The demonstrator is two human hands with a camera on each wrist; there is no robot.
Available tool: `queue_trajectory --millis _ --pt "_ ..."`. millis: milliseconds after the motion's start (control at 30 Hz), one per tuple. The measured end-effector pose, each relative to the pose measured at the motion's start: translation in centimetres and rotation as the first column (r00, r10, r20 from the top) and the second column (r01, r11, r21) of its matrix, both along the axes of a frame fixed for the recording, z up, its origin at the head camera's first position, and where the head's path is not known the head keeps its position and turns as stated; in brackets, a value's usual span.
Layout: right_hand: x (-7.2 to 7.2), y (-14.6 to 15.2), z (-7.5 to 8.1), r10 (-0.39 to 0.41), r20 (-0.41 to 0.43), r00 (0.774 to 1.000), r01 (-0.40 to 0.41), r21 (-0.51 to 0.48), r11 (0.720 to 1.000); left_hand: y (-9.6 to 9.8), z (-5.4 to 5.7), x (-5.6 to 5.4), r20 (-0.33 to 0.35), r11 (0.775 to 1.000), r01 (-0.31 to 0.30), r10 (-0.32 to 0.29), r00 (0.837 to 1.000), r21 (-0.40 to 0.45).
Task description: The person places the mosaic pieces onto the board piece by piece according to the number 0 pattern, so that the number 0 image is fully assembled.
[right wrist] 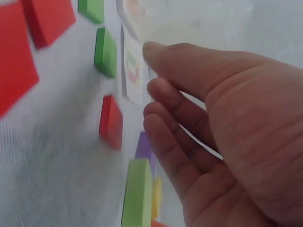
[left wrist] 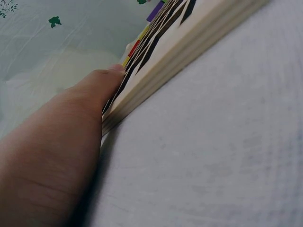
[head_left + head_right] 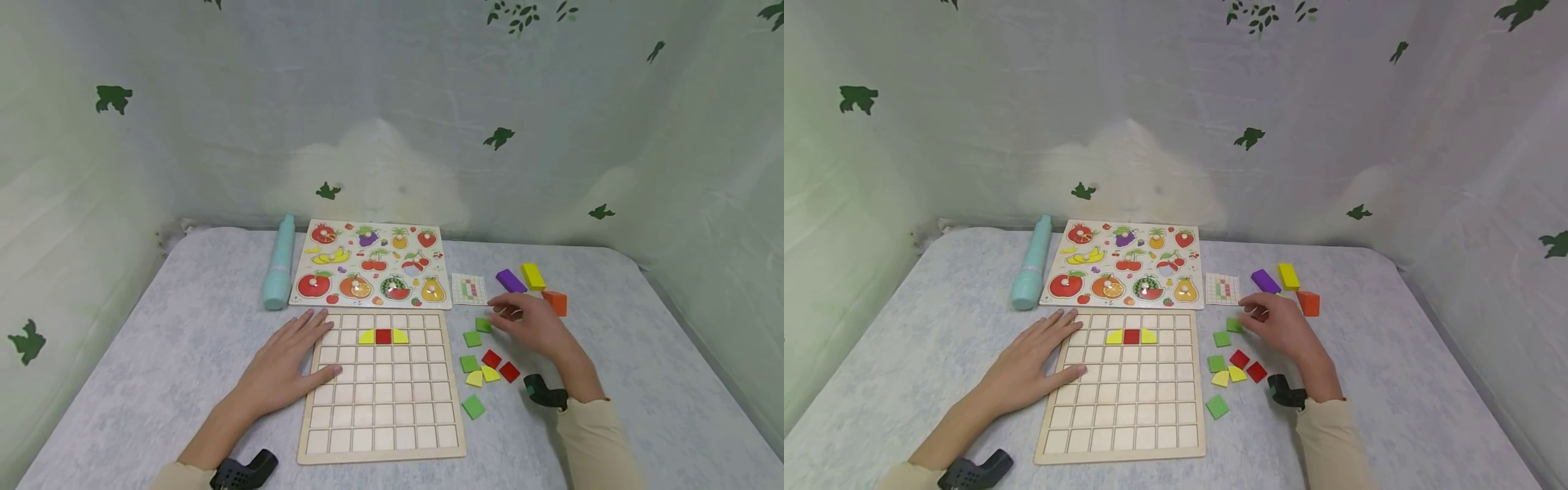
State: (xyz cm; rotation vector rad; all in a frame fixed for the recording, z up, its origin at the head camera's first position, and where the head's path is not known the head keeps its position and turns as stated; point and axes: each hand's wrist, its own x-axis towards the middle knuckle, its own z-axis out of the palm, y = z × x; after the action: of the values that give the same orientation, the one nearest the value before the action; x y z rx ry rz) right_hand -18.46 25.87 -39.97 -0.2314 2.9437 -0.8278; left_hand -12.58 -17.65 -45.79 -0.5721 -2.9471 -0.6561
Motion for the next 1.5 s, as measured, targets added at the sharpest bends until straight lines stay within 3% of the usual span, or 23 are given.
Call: queue_trajectory --millis 400,767,1200,1500 --pt "-0.2 1.3 -0.2 -0.026 0.077 0.997 0.016 0.128 0.992 0.0 0.1 0.0 0.000 1.000 0.000 0.000 1.000 0.000" --pt "0.0 0.4 -0.4 -0.007 0.051 0.999 0.002 0.109 0.994 0.0 0.0 0.1 0.011 1.000 -0.002 0.002 1.000 -0.001" --pt "0.7 -3.7 0.2 0.126 -0.006 0.992 -0.126 0.019 0.992 0.0 -0.1 0.1 0.010 1.000 -0.005 0.005 1.000 0.000" --pt "1.9 -7.2 0.1 0.285 -0.087 0.955 -0.288 -0.034 0.957 0.0 0.1 0.0 0.016 1.000 -0.008 0.008 1.000 -0.006"
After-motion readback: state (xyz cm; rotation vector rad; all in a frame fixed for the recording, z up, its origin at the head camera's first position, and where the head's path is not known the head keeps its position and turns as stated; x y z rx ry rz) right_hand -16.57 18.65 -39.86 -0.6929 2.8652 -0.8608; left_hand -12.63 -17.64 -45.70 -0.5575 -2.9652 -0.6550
